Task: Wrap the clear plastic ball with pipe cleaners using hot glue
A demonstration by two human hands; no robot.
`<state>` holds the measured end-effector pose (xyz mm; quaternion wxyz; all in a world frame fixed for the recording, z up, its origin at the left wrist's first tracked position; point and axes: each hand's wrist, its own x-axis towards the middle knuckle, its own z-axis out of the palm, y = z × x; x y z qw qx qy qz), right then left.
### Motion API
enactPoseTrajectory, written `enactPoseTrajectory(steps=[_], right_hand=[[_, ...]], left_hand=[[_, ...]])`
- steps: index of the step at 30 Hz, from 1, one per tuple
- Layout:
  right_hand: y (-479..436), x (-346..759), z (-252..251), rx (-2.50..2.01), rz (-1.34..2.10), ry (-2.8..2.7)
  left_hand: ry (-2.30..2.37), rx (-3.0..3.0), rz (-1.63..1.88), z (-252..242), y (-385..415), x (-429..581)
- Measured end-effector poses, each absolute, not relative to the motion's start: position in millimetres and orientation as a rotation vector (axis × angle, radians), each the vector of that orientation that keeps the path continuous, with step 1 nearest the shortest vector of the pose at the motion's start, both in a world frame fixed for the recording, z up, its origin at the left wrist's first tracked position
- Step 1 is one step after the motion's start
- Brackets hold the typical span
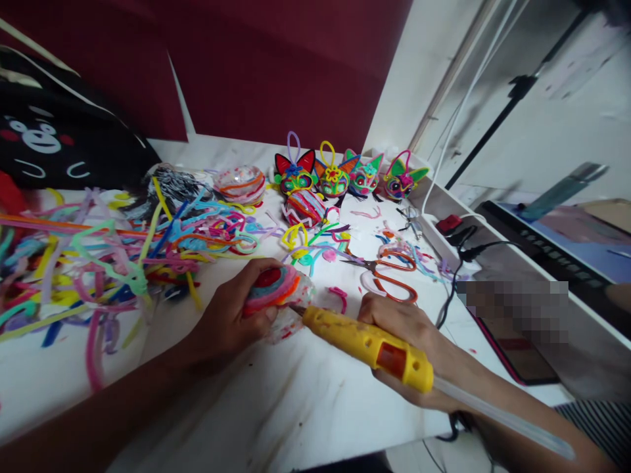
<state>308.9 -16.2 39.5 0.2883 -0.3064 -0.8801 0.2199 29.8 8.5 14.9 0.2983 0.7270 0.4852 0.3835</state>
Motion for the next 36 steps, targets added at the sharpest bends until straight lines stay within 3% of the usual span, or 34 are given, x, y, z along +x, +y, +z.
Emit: enactPoseTrajectory(steps=[10,36], right_hand=[[-13.8,307.3,42.0,-0.842,0.691,-2.318],[-7.6,302.2,46.7,-0.963,1.444,-1.848]], left_hand=[[1.274,1.946,1.016,15.3,6.9,30.1],[1.220,1.915,0.953,10.7,10.8,26.1]])
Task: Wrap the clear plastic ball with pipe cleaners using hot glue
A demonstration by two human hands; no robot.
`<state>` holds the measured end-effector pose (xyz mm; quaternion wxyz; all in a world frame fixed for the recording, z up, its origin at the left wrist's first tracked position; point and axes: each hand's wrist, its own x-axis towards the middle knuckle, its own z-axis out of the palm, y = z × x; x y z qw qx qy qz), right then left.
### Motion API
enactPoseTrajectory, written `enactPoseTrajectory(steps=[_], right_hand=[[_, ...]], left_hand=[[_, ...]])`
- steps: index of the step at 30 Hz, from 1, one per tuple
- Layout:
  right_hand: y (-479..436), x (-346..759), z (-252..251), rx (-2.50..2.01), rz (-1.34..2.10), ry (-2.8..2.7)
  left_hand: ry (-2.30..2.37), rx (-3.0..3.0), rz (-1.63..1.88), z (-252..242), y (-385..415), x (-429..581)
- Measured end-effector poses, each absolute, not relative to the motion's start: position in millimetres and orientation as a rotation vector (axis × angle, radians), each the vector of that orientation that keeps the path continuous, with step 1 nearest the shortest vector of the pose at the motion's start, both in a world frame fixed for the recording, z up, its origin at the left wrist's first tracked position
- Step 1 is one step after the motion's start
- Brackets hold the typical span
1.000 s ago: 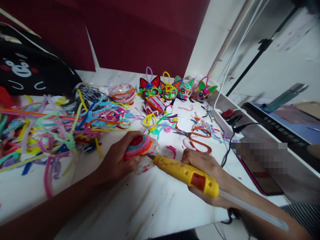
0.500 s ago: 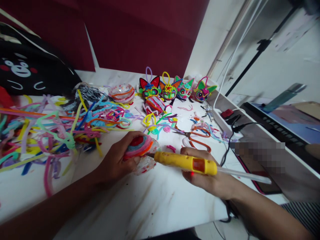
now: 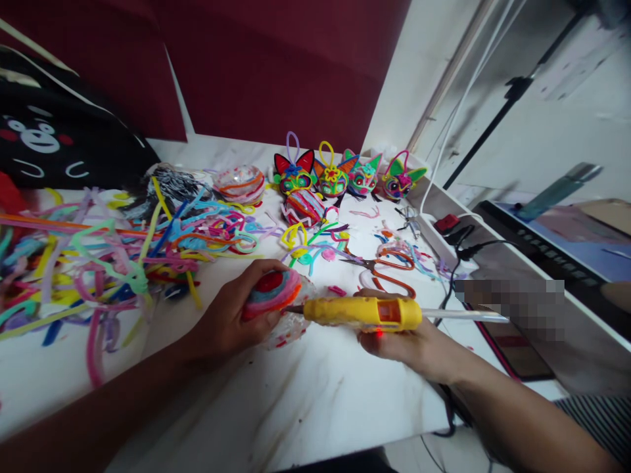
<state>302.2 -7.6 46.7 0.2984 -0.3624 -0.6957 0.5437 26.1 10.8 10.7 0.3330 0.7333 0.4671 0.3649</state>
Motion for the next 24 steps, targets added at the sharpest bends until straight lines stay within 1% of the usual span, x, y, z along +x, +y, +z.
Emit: enactPoseTrajectory(steps=[7,12,17,24], right_hand=[[-8,302,46,-0.952,1.523,-1.804],[-9,304,47,-0.980,1.517,-1.797],[-8,307,50,-1.044,1.413,-1.850],[-8,306,51,-1.044,1.222,-1.976]], left_hand=[[1.146,1.976,0.941,-3,19,17],[1.115,1.992,0.973,1,17,19],[1.151,1.941,0.952,12,12,21],[1.165,1.919,0.938,13,13,21]])
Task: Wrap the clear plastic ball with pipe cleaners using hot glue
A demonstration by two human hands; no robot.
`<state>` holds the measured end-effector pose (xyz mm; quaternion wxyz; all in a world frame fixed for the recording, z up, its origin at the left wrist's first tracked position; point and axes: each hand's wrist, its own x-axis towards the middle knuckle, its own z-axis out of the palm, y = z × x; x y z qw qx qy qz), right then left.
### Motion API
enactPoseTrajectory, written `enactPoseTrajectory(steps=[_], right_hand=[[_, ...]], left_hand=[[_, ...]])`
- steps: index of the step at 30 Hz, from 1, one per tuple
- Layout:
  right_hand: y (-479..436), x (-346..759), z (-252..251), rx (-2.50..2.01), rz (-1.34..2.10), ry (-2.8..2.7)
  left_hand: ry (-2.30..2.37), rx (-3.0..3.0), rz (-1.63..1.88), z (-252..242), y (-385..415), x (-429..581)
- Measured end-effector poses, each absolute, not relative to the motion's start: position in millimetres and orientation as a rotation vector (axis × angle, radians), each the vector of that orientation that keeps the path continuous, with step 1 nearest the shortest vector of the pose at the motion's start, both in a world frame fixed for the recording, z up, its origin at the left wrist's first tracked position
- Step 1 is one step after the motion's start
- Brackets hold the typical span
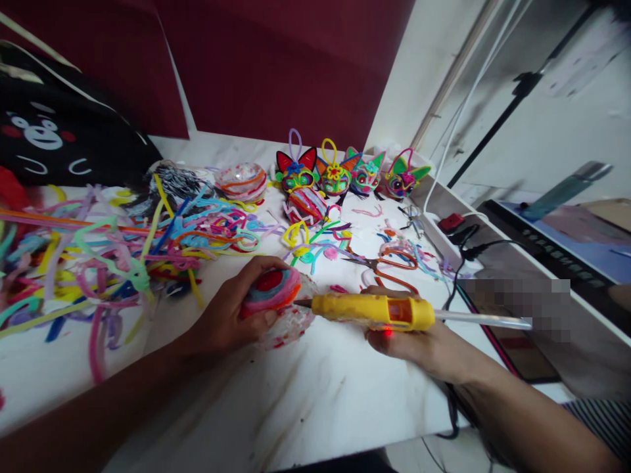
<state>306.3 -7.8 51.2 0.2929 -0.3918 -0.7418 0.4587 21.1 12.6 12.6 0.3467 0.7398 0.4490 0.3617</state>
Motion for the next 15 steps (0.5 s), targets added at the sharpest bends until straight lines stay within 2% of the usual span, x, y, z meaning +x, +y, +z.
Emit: enactPoseTrajectory(steps=[5,15], right_hand=[[-9.6,307.3,49.0,-0.955,1.120,-2.069],[-8.4,308.1,44.5,-0.971,1.131,-2.100]], left_hand=[[1.186,1.854,0.957,15.5,12.5,23.1],[1.184,1.883,0.932,13.7,10.7,24.2]])
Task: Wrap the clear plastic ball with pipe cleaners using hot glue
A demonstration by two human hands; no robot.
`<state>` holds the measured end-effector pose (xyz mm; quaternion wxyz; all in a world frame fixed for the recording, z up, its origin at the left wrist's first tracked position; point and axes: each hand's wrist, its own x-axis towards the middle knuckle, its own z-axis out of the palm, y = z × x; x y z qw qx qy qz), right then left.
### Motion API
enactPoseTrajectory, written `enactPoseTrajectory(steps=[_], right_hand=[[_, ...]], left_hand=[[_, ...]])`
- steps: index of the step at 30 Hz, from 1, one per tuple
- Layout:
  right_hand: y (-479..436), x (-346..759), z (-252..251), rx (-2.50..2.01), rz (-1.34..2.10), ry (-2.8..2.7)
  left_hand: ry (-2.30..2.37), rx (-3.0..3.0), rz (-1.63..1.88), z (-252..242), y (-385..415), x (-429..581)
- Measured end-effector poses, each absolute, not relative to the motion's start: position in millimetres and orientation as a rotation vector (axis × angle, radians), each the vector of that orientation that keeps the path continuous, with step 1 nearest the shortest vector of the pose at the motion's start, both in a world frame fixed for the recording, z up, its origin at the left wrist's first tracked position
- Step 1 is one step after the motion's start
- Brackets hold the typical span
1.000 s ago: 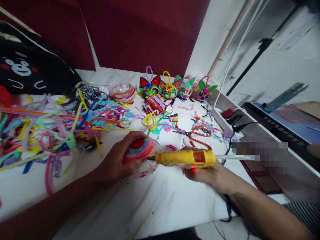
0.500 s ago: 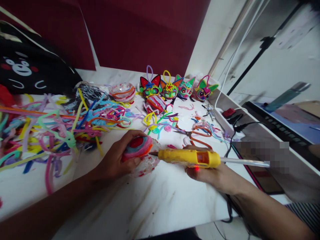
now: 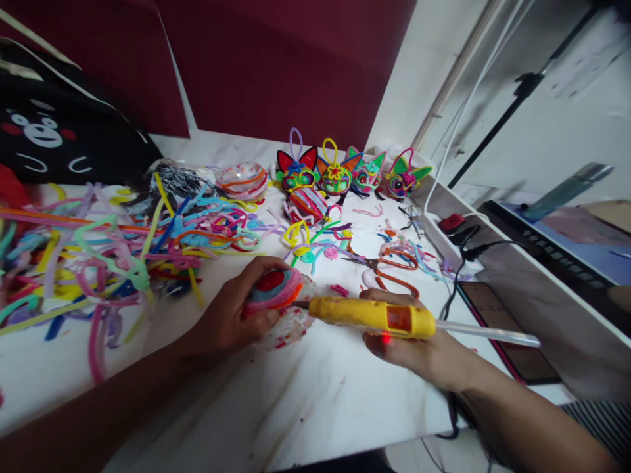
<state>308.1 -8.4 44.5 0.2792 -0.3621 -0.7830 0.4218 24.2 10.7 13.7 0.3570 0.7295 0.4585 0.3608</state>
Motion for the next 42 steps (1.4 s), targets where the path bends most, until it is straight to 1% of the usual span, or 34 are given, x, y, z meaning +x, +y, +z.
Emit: enactPoseTrajectory(steps=[4,13,24,32,42], right_hand=[[-9.4,309.6,46.1,-0.970,1.090,-2.111],[-10.9,309.0,43.9,-0.976,1.123,-2.080],[-11.9,305.8,42.9,-0.983,1.286,-1.967],[-10.8,305.5,41.7,-1.007,1.244,-1.953],[-11.6,307.4,44.2,-1.038,1.270,-1.998]], left_hand=[[1.195,1.868,0.934,14.0,10.2,25.3],[1.192,1.865,0.946,10.8,11.0,24.0],[1.196,1.885,0.935,13.2,9.5,26.5],[1.204,1.886,0.936,12.7,10.3,25.3],[1.169,1.879,0.949,9.2,12.0,23.1]])
